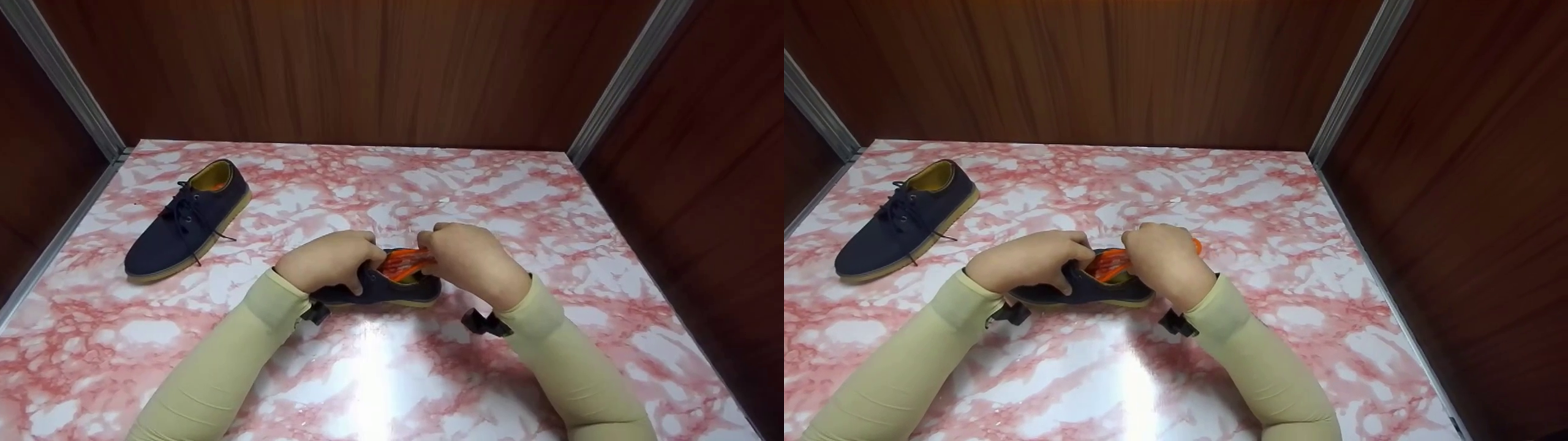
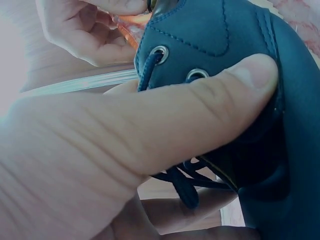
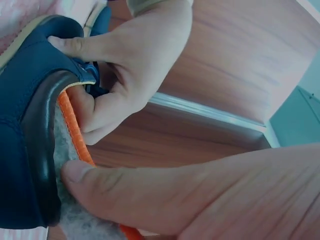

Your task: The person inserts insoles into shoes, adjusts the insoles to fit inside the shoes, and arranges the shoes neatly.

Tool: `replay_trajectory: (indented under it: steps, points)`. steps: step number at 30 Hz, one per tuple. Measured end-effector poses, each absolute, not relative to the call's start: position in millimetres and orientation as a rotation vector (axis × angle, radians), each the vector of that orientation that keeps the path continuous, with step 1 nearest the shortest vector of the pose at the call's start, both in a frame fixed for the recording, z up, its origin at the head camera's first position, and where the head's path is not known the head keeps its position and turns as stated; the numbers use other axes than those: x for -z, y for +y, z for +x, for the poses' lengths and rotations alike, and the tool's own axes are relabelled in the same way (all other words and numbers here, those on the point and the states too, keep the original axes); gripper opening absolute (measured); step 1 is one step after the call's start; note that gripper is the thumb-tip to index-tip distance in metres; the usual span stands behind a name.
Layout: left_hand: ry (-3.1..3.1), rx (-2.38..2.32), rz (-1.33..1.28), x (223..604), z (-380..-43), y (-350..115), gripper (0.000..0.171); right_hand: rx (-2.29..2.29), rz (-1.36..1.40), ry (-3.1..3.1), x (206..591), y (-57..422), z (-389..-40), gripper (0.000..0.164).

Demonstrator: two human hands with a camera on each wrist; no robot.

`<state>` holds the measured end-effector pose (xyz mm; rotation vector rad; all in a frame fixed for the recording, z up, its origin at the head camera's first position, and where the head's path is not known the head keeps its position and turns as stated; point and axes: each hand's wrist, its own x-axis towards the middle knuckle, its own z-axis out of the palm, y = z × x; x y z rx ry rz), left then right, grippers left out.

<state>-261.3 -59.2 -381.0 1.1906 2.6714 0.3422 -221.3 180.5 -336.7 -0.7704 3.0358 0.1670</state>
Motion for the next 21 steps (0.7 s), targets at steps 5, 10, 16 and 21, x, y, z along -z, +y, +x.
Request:
replay_trajectory:
  steps: [5, 10, 16, 21]
  points:
    - [2.674, -0.322, 1.212, 378.0, -261.4, -59.5, 0.036, -0.176, -0.692, 2.987, 328.5, 185.2, -221.2, 0.039]
    - [2.688, -0.306, 1.199, 378.5, -260.4, -64.5, 0.037, -0.193, -0.67, 2.989, 321.1, 188.8, -221.2, 0.036]
    - [2.686, -0.327, 1.192, 378.3, -257.7, -65.2, 0.036, -0.146, -0.705, 2.981, 320.5, 188.5, -221.2, 0.026]
    - [2.67, -0.364, 1.228, 379.3, -258.9, -61.0, 0.038, -0.135, -0.704, 3.009, 322.4, 193.1, -218.3, 0.024]
